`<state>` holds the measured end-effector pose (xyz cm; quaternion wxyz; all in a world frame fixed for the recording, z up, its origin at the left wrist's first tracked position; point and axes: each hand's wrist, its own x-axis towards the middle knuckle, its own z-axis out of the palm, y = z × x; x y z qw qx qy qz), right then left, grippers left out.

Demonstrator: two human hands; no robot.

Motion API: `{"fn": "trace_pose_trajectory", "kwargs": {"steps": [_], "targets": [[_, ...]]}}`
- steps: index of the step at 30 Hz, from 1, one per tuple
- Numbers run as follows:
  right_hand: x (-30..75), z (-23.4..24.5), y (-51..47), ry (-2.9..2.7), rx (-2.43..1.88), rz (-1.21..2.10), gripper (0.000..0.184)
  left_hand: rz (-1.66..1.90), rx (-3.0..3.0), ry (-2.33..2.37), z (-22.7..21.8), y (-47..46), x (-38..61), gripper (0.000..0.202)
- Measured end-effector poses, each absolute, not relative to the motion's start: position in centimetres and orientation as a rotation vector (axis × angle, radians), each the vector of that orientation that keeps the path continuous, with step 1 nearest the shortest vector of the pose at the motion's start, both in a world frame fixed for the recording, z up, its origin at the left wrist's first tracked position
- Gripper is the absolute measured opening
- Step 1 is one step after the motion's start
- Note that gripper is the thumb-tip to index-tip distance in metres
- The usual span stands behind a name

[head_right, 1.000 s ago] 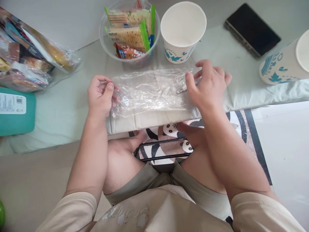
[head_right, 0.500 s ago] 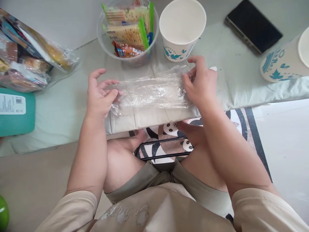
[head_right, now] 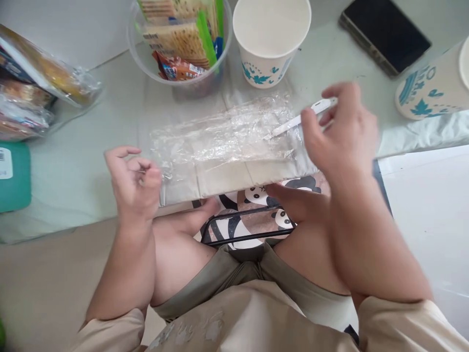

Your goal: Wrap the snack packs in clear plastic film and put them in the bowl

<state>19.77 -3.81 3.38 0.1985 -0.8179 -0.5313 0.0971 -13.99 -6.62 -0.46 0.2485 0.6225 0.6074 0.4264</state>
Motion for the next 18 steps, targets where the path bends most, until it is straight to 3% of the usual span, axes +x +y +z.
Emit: {"fn": "trace_pose_trajectory", "kwargs": {"steps": [4,8,18], "targets": [[20.3,5.2,-5.0,-1.483,-2.468,0.616,0.045,1.073,1.661,1.602,-0.9,-6.7,-13.2,0.06],[20.4,4.3,-4.8,-1.579,-2.354,0.809,0.058,1.179,1.5,1.488,-1.1,-5.6,-12.9,0.041],[18.8,1.3,-4.2,-1.339,-1.712,0.833,0.03,1.336,1.064,1.422,-1.3,-3.5,-12.7,0.037]]}}
